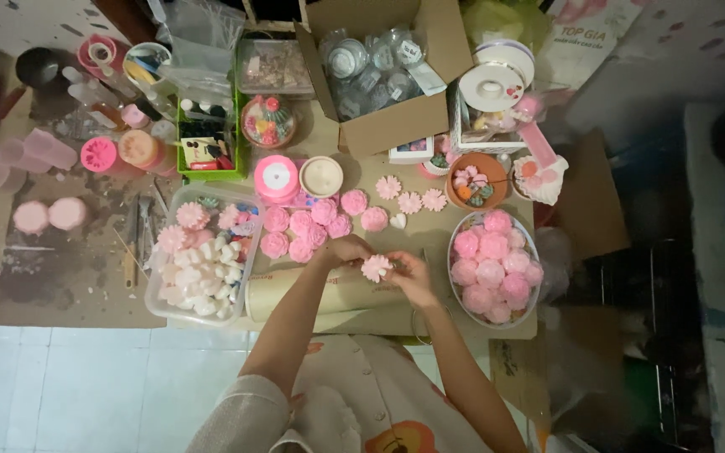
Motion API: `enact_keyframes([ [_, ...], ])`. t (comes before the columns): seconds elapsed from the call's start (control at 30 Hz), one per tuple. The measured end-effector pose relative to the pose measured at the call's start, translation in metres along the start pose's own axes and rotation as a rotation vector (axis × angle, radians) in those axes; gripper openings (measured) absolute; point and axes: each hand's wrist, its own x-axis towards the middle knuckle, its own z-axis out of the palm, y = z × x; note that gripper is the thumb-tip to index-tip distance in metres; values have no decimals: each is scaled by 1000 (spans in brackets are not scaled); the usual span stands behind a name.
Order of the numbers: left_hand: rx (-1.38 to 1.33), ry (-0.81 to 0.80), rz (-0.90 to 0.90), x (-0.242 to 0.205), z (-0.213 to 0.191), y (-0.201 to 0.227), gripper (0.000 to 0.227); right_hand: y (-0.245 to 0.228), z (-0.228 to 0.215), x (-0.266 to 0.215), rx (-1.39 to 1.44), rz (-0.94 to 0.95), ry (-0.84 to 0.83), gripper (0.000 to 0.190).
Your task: The recorder is assembling and wrapping pink artificial flowers at a studio workbench.
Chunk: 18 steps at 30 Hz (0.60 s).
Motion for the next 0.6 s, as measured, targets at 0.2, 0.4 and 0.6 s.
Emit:
enact_keyframes([
  [0.2,416,361,660,-45,24,8,18,-5,4,2,8,35,-9,30],
  [0.4,202,408,600,-108,69,44,26,-17,11,0,176,39,-39,30],
  [0.6,372,451,554,-104,69,50,31,-33,13,0,134,257,22,37],
])
